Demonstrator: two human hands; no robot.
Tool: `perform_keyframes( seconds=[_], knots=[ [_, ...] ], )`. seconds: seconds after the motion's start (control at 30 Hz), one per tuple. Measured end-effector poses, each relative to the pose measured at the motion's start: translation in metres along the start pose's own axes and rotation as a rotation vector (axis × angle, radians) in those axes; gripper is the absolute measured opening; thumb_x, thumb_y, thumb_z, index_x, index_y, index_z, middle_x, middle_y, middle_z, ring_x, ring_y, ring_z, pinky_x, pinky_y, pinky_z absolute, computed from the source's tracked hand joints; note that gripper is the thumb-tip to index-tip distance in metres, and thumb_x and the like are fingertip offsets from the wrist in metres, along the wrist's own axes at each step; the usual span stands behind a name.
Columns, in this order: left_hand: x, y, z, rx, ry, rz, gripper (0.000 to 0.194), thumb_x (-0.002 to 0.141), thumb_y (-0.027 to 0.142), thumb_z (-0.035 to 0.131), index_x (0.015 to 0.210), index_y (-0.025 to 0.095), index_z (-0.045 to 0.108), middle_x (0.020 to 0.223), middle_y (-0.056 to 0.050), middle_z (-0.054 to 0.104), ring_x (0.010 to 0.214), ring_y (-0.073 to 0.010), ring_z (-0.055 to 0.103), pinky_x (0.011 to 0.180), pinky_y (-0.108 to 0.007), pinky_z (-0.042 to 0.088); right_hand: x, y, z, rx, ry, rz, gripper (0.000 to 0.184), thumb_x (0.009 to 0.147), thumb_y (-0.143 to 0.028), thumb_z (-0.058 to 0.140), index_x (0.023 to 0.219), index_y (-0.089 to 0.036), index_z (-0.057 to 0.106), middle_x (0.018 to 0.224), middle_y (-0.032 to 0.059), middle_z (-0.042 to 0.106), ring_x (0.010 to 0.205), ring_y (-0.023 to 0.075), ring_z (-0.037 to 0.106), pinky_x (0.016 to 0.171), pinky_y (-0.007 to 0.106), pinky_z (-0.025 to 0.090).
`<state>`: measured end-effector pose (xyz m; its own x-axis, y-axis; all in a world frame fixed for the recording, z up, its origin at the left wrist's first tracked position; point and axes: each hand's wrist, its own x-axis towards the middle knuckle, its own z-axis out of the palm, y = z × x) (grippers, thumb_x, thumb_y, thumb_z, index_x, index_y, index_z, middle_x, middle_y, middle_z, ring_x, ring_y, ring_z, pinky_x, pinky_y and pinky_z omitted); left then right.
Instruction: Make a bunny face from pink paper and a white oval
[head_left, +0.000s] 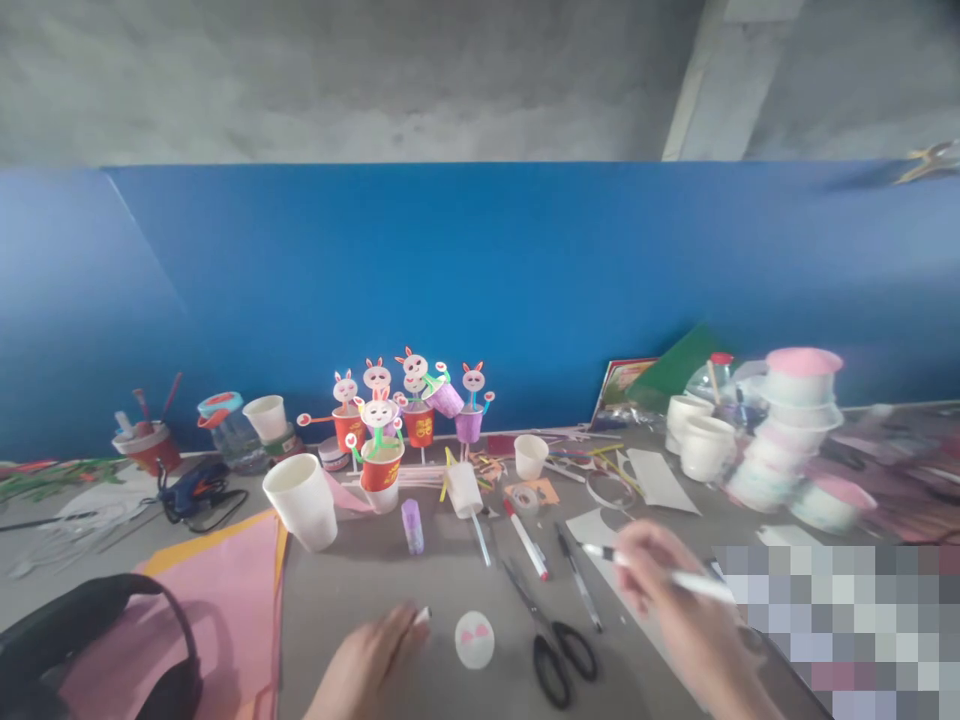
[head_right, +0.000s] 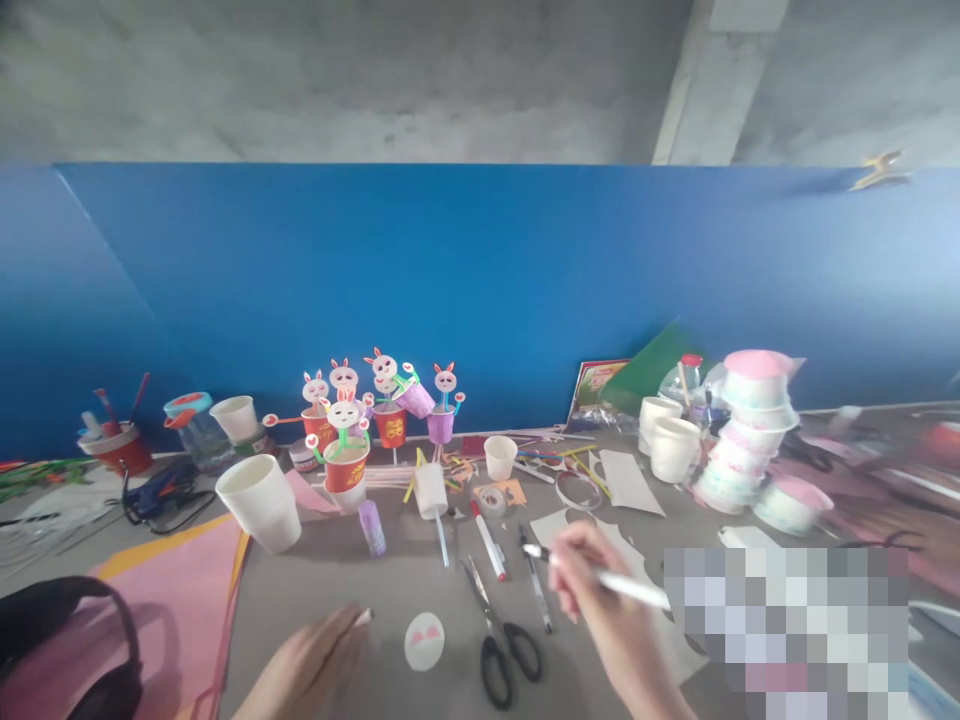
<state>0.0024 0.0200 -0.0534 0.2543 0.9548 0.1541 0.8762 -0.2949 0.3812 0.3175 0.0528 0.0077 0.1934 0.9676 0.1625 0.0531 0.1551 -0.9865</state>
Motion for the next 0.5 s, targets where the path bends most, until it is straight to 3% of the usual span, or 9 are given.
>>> perform_keyframes(
  seconds=[0.1, 0.17, 0.27, 0.37, 0.5],
  knots=[
    [0.030, 0.005, -0.005, 0.093, -0.090, -0.049, 0.027, 0.096, 0.022, 0.042, 0.088, 0.021, 0.067, 0.084, -0.005, 0.076, 0.079, -0.0220, 0.073, 0.069, -0.028, 0.054, -0.016, 0.032, 0.008, -0.353, -0.338, -0.083, 0.029, 0.092, -0.047, 0.055, 0.104, -0.026, 0.072, 0.075, 0.0033, 0.075, 0.065, 0.0203, 0.071, 0.057, 0.025, 0.054],
    [0.049, 0.012, 0.002, 0.129, -0.129, -0.051, 0.024, 0.096, 0.021, 0.044, 0.092, 0.021, 0.068, 0.087, -0.007, 0.076, 0.081, -0.0238, 0.073, 0.070, -0.030, 0.053, -0.030, 0.056, 0.019, -0.616, -0.420, -0.278, 0.026, 0.094, -0.033, 0.052, 0.112, -0.030, 0.070, 0.088, 0.0032, 0.077, 0.078, 0.0212, 0.073, 0.067, 0.026, 0.056],
    [0.066, 0.018, 0.014, 0.160, -0.161, -0.036, 0.021, 0.095, 0.021, 0.048, 0.101, 0.022, 0.068, 0.090, -0.007, 0.076, 0.084, -0.0247, 0.073, 0.072, -0.031, 0.053, -0.040, 0.080, 0.028, -0.902, -0.513, -0.534, 0.040, 0.077, -0.012, 0.059, 0.110, -0.031, 0.068, 0.092, 0.0022, 0.075, 0.092, 0.0248, 0.069, 0.079, 0.032, 0.055],
    [0.068, 0.018, 0.017, 0.159, -0.170, -0.026, 0.024, 0.093, 0.021, 0.050, 0.112, 0.022, 0.064, 0.092, -0.008, 0.076, 0.086, -0.0262, 0.072, 0.073, -0.033, 0.054, -0.037, 0.088, 0.025, -1.041, -0.573, -0.603, 0.060, 0.059, -0.001, 0.059, 0.109, -0.031, 0.065, 0.101, 0.0014, 0.074, 0.099, 0.0262, 0.067, 0.083, 0.032, 0.056],
    [0.059, 0.016, 0.012, 0.103, -0.160, -0.010, 0.037, 0.091, 0.020, 0.052, 0.127, 0.022, 0.057, 0.106, -0.007, 0.075, 0.098, -0.0267, 0.070, 0.081, -0.036, 0.055, -0.025, 0.089, 0.018, -1.106, -0.548, -0.651, 0.056, 0.066, 0.001, 0.052, 0.110, -0.030, 0.064, 0.103, 0.0029, 0.073, 0.098, 0.0232, 0.069, 0.081, 0.029, 0.056]
  ],
)
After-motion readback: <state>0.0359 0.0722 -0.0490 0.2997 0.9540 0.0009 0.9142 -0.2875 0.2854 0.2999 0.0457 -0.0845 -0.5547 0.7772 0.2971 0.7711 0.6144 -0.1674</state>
